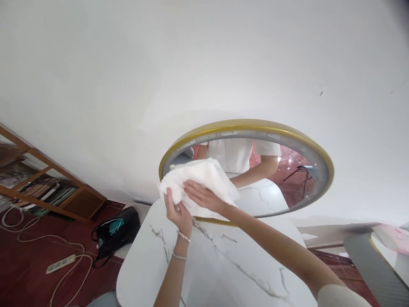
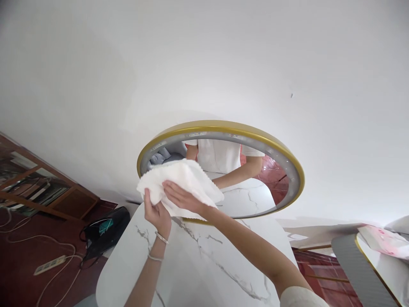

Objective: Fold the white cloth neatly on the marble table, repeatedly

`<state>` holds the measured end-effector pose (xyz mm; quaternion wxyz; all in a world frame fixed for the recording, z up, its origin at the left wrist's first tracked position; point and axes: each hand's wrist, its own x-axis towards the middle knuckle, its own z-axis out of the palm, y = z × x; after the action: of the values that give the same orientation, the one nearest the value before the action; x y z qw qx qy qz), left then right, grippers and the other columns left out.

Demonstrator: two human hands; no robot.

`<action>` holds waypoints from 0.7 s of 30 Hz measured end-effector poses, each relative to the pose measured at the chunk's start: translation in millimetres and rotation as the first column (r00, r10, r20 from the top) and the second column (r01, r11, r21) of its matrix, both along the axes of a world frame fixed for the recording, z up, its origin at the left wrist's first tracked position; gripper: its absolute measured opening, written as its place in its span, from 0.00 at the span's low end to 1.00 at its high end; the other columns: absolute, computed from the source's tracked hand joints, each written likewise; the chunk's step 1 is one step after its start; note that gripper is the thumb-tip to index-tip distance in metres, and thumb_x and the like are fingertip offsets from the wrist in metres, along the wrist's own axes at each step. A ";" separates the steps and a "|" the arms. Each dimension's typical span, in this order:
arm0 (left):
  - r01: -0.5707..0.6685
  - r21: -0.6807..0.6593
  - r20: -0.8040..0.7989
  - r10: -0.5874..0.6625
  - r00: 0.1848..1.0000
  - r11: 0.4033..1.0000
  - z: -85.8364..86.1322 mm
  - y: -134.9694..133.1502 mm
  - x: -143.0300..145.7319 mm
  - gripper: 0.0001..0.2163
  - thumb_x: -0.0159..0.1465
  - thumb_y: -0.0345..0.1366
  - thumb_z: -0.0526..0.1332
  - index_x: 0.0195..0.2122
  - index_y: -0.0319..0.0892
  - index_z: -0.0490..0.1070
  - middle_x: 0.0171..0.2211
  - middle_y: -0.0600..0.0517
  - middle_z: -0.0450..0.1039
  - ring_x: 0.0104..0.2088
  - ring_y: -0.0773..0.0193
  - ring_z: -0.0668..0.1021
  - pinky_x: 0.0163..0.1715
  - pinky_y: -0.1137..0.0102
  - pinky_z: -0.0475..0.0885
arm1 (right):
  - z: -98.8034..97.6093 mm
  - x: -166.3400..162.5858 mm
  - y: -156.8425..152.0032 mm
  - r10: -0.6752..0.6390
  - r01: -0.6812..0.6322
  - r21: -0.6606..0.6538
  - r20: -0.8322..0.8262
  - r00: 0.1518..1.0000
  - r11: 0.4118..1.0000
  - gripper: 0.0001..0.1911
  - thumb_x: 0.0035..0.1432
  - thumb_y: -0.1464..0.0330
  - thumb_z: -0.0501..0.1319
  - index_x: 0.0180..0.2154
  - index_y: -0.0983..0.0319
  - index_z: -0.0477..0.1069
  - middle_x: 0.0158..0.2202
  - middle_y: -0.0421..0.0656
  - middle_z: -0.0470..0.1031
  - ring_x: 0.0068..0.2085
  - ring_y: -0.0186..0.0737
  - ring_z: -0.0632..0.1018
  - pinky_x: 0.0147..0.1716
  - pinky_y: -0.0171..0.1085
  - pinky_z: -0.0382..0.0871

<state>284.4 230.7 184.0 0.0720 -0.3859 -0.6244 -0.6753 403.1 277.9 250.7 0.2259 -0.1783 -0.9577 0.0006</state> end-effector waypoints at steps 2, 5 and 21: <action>-0.001 0.154 -0.184 0.030 0.982 0.988 43.0 16.1 -7.6 0.19 0.68 0.36 0.48 0.59 0.43 0.64 0.55 0.43 0.69 0.61 0.56 0.66 0.57 0.58 0.66 | 23.1 4.0 3.7 -0.147 0.173 0.271 -0.113 0.983 0.947 0.25 0.66 0.78 0.36 0.57 0.61 0.61 0.62 0.44 0.62 0.65 0.34 0.56 0.62 0.43 0.56; 0.083 0.281 -0.425 0.047 0.904 0.956 108.9 36.3 -11.1 0.18 0.69 0.33 0.46 0.57 0.43 0.66 0.52 0.45 0.72 0.61 0.58 0.65 0.60 0.57 0.62 | 67.4 10.9 9.7 -0.278 0.453 0.490 -0.389 0.878 0.745 0.21 0.67 0.75 0.45 0.57 0.59 0.63 0.61 0.43 0.64 0.66 0.39 0.54 0.64 0.54 0.46; 0.182 0.128 -0.470 -0.102 0.877 0.975 27.1 20.8 -18.1 0.15 0.67 0.31 0.47 0.49 0.41 0.70 0.48 0.43 0.73 0.59 0.53 0.69 0.55 0.52 0.66 | 33.9 15.0 1.8 -0.204 0.209 0.348 -0.051 0.978 0.914 0.24 0.66 0.73 0.40 0.58 0.61 0.62 0.62 0.42 0.62 0.64 0.36 0.59 0.62 0.39 0.57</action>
<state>266.4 251.6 211.1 0.2004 -0.5724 -0.5002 -0.6181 418.1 279.7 284.6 0.2591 -0.2352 -0.9166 -0.1933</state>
